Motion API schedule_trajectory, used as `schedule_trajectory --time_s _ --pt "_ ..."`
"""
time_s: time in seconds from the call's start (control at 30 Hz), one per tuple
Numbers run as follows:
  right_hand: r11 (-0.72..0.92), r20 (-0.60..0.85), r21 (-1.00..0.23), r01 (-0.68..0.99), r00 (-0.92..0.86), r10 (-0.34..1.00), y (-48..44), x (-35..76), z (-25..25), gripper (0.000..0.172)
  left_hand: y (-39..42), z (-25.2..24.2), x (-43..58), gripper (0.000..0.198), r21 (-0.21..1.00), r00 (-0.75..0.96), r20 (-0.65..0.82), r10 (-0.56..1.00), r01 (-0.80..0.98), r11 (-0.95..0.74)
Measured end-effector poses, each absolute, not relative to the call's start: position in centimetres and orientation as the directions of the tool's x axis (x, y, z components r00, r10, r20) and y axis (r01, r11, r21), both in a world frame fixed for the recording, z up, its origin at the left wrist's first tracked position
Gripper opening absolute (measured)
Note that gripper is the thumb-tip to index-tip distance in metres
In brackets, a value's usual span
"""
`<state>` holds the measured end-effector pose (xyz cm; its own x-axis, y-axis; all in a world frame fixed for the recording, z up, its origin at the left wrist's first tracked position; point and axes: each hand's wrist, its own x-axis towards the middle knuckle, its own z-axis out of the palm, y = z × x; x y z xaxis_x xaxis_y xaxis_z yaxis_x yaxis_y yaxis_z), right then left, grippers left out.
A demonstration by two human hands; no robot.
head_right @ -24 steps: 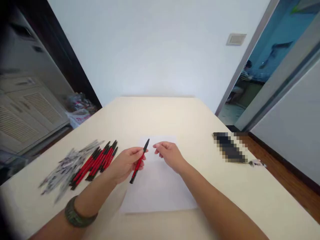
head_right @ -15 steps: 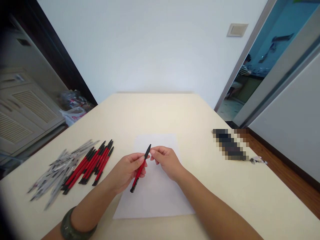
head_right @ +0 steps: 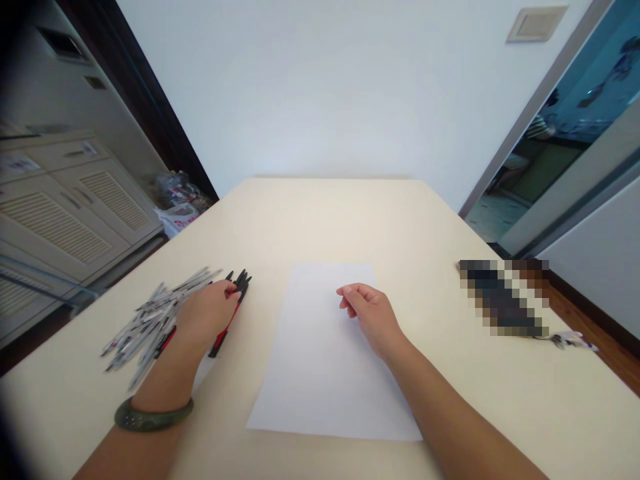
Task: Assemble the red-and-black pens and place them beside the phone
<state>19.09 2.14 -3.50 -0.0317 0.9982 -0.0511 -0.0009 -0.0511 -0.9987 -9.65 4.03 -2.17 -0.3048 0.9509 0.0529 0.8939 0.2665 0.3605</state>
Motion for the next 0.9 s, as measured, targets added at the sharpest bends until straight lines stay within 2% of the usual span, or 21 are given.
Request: schedule_trajectory --time_s 0.13,0.33,0.43,0.53,0.6,0.7,0.9 --pt "-0.034 -0.034 -0.999 0.012 -0.01 0.999 2.3 19.6 -3.3 0.028 4.3 -2.6 -10.2 0.025 0.228 -0.303 0.013 0.953 0.929 0.293" --pt "0.06 0.063 -0.998 0.035 0.118 0.991 3.1 22.9 -2.0 0.028 4.0 -2.2 -11.2 0.033 0.133 -0.314 -0.048 0.948 0.939 0.318" --pt "0.059 0.114 -0.963 0.261 0.2 0.973 3.3 26.0 -2.5 0.028 3.4 -1.8 -11.3 0.035 0.113 -0.306 -0.065 0.95 0.943 0.312" --pt "-0.019 0.183 -0.818 0.574 0.291 0.939 3.4 29.2 -4.1 0.029 2.8 -1.5 -10.8 0.034 0.104 -0.29 -0.051 0.956 0.95 0.293" --pt "-0.057 0.229 -0.725 0.686 0.318 0.92 3.4 30.7 -5.2 0.029 2.6 -1.6 -10.4 0.029 0.108 -0.267 -0.042 0.963 0.957 0.27" --pt "-0.072 0.246 -0.667 0.742 0.311 0.918 3.5 31.8 -6.3 0.032 2.6 -2.0 -9.9 0.025 0.119 -0.246 -0.052 0.968 0.961 0.25" --pt "-0.061 0.233 -0.673 0.737 0.29 0.928 3.5 31.7 -6.5 0.031 2.8 -2.1 -10.0 0.027 0.18 -0.253 -0.064 0.965 0.948 0.261"
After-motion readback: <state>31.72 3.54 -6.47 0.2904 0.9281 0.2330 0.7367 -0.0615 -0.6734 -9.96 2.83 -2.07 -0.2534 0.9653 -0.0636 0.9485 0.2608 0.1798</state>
